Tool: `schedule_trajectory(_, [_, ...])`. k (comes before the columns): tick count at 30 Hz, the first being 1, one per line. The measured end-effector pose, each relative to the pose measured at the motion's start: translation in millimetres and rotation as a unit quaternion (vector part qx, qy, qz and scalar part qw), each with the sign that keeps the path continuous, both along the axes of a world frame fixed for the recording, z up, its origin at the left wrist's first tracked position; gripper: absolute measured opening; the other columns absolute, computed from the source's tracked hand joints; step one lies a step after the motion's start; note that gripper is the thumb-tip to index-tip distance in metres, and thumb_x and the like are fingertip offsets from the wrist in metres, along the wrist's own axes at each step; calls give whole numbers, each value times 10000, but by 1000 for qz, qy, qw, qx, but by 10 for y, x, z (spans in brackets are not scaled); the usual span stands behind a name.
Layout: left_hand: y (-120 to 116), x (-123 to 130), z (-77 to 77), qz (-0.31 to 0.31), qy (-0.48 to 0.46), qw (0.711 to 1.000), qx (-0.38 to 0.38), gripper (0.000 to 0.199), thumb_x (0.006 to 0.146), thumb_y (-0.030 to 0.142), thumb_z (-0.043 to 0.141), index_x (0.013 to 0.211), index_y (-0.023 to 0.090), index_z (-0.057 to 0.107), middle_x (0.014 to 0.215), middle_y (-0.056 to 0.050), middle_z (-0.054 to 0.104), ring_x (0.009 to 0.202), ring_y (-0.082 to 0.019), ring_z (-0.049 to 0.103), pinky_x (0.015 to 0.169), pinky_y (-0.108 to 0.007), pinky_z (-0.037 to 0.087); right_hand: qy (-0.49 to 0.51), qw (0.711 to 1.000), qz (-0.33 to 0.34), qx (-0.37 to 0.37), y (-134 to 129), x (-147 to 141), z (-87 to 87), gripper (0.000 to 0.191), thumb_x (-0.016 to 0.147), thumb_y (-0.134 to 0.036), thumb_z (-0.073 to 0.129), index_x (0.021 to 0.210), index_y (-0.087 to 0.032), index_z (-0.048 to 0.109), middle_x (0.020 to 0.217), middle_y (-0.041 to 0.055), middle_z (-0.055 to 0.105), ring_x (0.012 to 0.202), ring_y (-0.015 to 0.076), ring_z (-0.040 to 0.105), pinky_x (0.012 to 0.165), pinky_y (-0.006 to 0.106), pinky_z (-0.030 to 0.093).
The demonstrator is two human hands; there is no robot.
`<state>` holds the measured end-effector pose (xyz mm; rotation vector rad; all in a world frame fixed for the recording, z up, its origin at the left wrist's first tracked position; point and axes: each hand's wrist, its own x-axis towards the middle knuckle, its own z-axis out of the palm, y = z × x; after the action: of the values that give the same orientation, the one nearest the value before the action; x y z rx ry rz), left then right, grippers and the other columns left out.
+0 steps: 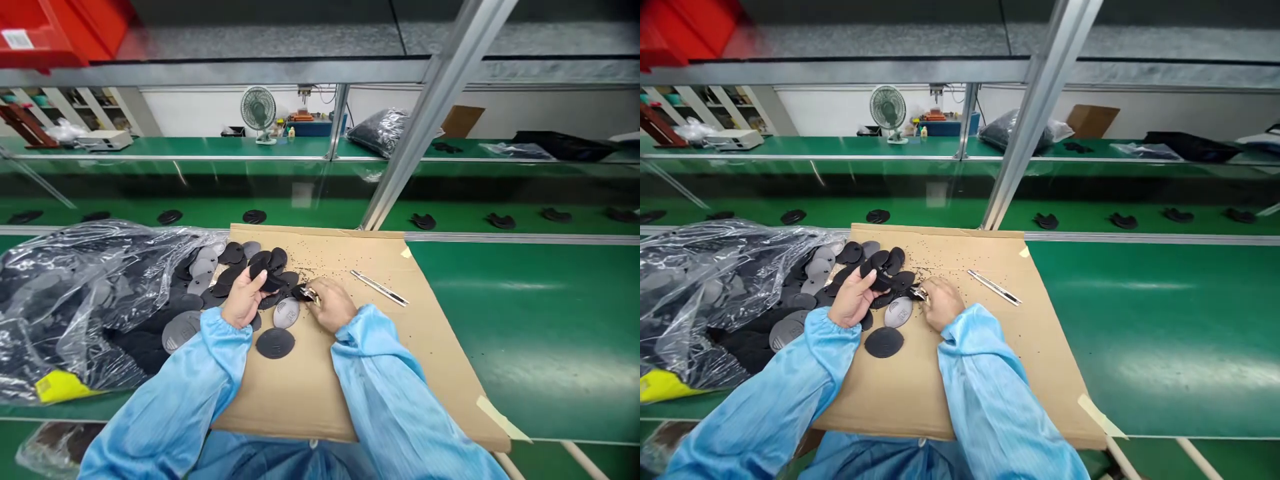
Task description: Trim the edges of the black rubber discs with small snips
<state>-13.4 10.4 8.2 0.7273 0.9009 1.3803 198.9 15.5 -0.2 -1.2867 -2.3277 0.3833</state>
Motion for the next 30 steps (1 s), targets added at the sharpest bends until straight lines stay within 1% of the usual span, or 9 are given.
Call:
schedule_trajectory(2, [-25, 12, -3, -21, 19, 1000, -6, 446, 693, 384, 753, 1017, 171, 534, 832, -49, 677, 708, -195, 668, 544, -282, 540, 5, 999, -24, 33, 17, -9, -11, 129, 786, -154, 560, 903, -174, 610, 913, 87, 639, 878, 242, 570, 811, 370, 445])
schedule_trajectory(5, [-71, 4, 17, -49, 44, 998, -23, 448, 721, 426, 718, 1028, 184, 500, 810, -39, 668, 633, -184, 665, 462, -247, 511, 76, 990, -74, 94, 46, 2, -24, 125, 843, -180, 471, 851, -177, 596, 835, 82, 635, 802, 227, 575, 760, 361, 458])
schedule_trajectory(8, [-107, -7, 42, -72, 55, 995, -32, 432, 737, 435, 696, 1028, 186, 496, 835, -41, 664, 612, -170, 659, 409, -213, 480, 193, 964, -119, 138, 40, -6, -23, 91, 848, -197, 486, 823, -195, 573, 777, 51, 618, 751, 201, 584, 729, 343, 480])
schedule_trajectory(10, [-121, -8, 58, -80, 59, 994, -40, 430, 734, 439, 694, 1018, 183, 498, 836, -45, 664, 605, -166, 656, 397, -208, 475, 264, 943, -118, 166, 9, -46, -8, 51, 847, -191, 516, 837, -202, 565, 791, 43, 617, 765, 193, 600, 740, 346, 498])
schedule_trajectory(15, [-156, -14, 120, -148, 31, 983, -106, 419, 718, 391, 698, 1006, 151, 510, 725, -65, 663, 522, -174, 637, 327, -179, 368, 304, 917, -50, 252, -128, -212, 63, 137, 828, -127, 572, 923, -224, 591, 867, 52, 645, 830, 207, 627, 771, 388, 516])
schedule_trajectory(20, [-148, -42, 166, -215, -9, 963, -159, 332, 741, 315, 662, 1001, 151, 538, 714, -72, 675, 455, -137, 608, 309, -150, 273, 286, 906, -41, 309, -208, -259, 135, 235, 757, -80, 647, 935, -233, 622, 872, 56, 662, 807, 227, 641, 755, 410, 519])
schedule_trajectory(23, [-85, -76, 130, -259, -17, 949, -180, 317, 747, 352, 672, 967, 151, 562, 691, -63, 675, 426, -127, 591, 297, -146, 259, 249, 917, 60, 304, -162, -251, 130, 291, 730, -51, 650, 950, -239, 633, 854, 54, 675, 770, 227, 644, 722, 406, 518])
schedule_trajectory(27, [-45, -106, 91, -243, -23, 948, -203, 360, 748, 463, 671, 890, 142, 594, 665, -43, 655, 439, -138, 600, 331, -185, 386, 195, 927, 171, 271, -116, -260, 83, 312, 776, -110, 608, 1029, -291, 638, 894, 47, 696, 786, 220, 651, 731, 399, 513])
schedule_trajectory(30, [-47, -104, 72, -232, -37, 956, -177, 405, 640, 402, 786, 898, 139, 617, 707, -42, 658, 527, -142, 633, 458, -227, 506, 163, 935, 185, 255, -107, -279, 22, 320, 807, -159, 578, 1071, -332, 633, 930, 35, 698, 837, 232, 643, 781, 417, 500])
